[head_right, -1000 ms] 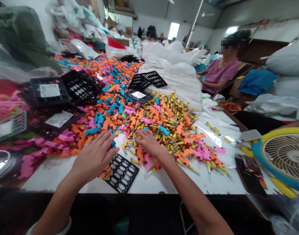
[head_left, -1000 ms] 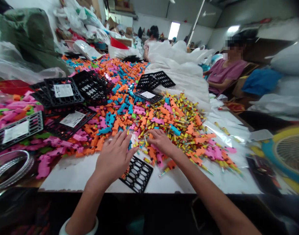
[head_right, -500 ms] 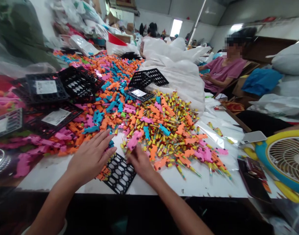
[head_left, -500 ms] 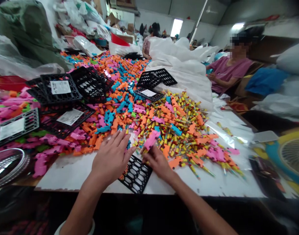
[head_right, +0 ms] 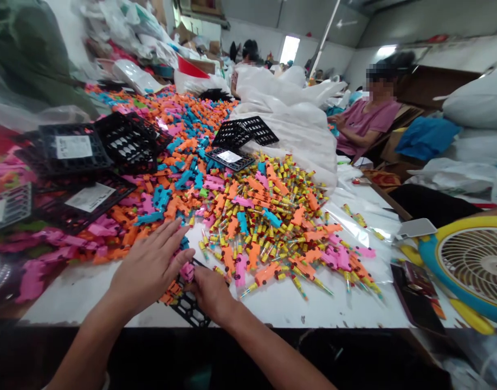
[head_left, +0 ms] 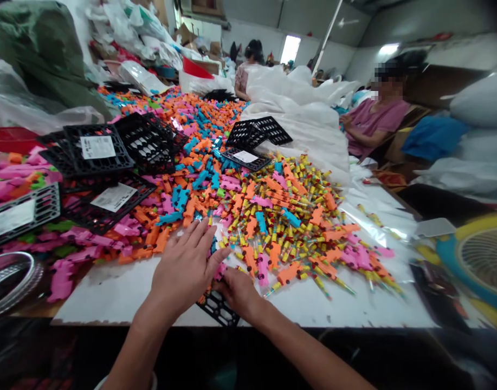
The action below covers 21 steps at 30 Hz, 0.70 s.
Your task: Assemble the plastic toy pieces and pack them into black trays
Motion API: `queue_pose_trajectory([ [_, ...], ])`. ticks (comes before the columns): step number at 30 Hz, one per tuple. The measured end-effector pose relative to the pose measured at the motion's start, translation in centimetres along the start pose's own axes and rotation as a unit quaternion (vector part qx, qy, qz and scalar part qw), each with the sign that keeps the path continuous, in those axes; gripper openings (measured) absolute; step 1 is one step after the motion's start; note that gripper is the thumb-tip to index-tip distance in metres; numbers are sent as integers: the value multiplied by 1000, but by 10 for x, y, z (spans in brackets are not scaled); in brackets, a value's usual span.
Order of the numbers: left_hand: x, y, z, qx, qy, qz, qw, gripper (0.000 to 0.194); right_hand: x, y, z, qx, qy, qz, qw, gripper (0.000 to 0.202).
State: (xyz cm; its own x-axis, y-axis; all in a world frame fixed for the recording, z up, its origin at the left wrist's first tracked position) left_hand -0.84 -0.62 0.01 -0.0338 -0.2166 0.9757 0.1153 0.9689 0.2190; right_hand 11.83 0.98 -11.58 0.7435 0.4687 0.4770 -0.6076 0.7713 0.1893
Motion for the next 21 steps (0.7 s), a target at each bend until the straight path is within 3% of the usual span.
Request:
queue_pose_trajectory([
  [5,-2,0,3,-12,-4,-1,1000,67,6,14,-5,35,48,108,992,5],
  [13,-5,0,6,10,11,2,1000,62,-3,18,-5,83,-88,142,982,9],
  [15,-8,-1,10,12,17,7,1000,61,4,22,-7,132,-144,122,973,8],
  [18,-14,2,18,11,17,20,1000,60,26,38,-18,191,-246,32,950,12],
  [21,-16,6,23,17,15,50,998,62,53,58,-29,224,-374,-35,899,9],
])
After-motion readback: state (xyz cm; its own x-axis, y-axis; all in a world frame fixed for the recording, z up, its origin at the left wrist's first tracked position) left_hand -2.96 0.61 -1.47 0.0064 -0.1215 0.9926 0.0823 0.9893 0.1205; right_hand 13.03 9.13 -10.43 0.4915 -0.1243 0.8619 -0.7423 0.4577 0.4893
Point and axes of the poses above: each hand's wrist, its own y-axis towards the middle knuckle, its own x-axis out of the back of the hand, z = x × y, the point moved 3 cm from there along y, towards the middle knuckle, and after that the axes turned 2 degrees about y, right-handed, at the moved point
